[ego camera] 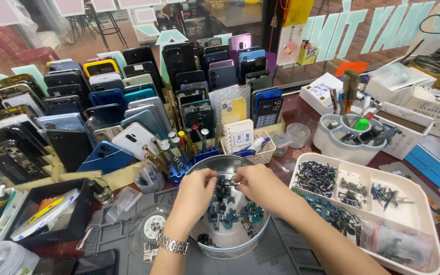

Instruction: The person picks small electronic components from a metal bowl and places them into a compartmentalized tray. The hands repeatedly reach into the bowl, select items, and sort them into different sections of the tray.

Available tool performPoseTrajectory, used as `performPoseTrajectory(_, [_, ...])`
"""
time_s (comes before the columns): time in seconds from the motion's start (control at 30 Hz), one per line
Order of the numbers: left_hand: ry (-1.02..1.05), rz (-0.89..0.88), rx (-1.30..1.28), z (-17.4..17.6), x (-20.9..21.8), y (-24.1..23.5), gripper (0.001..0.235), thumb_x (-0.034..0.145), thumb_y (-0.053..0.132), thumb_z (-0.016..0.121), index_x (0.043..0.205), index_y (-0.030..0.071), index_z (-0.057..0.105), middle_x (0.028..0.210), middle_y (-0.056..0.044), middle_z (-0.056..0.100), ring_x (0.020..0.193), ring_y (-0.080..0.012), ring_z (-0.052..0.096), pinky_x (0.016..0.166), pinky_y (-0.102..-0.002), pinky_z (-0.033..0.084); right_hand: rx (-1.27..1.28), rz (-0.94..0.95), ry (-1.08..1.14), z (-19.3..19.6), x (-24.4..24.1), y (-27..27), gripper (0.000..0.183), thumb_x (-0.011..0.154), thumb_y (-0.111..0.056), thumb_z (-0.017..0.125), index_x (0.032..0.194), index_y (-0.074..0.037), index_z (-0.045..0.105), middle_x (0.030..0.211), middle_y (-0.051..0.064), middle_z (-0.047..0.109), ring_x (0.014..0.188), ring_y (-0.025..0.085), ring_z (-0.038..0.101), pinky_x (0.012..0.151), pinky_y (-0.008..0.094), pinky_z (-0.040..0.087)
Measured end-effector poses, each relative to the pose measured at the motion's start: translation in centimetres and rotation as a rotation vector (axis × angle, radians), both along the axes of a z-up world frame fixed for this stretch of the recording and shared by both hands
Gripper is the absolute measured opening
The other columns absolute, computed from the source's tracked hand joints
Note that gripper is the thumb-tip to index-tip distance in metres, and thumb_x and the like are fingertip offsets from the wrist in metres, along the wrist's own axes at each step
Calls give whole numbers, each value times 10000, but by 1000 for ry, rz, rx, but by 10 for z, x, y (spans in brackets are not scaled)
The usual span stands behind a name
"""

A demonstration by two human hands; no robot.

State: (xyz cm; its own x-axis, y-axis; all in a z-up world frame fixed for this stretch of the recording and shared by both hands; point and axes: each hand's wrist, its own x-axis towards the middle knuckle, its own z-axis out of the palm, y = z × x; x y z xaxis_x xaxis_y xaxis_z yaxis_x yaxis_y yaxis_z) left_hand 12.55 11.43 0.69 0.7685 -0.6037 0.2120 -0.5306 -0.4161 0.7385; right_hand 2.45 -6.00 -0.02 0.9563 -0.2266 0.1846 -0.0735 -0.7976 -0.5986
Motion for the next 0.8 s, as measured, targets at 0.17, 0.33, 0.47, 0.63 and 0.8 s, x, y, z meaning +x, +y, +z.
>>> performPoseTrajectory(0.17, [83,-18,56,-11,3,2,215,912,153,632,1040,28,751,895,-187,758,805,-315,767,780,-392,581,-293,-56,45,-28,30,-8,178,802,25,637,941,-2,744,855,257,718,864,398,727,759,470,592])
performPoseTrajectory(0.33, [25,-51,-7,-15,5,1,205,896,143,646,1007,11,758,917,-200,760,877,-336,750,811,-401,571,-468,-83,254,-47,40,-2,163,802,17,641,956,10,692,904,231,724,906,398,729,763,473,600])
performPoseTrajectory(0.47, [73,-52,-1,-17,7,-1,212,890,154,655,1014,13,753,928,-193,764,889,-324,758,818,-393,579,-450,-47,282,-47,50,5,277,811,39,638,1086,5,627,951,235,719,920,407,716,752,490,592])
performPoseTrajectory(0.63, [71,-68,-28,-21,11,0,213,889,133,658,1022,-1,756,908,-195,774,841,-297,770,785,-370,587,-80,31,253,-23,43,4,328,768,58,668,1087,-13,649,900,192,727,857,334,738,740,424,593])
performPoseTrajectory(0.8, [378,-137,-106,-22,18,1,223,912,92,644,1078,-30,727,848,-124,802,721,-163,780,659,-293,623,543,134,117,2,30,3,263,890,-12,663,1144,23,606,849,79,696,743,142,733,644,290,649])
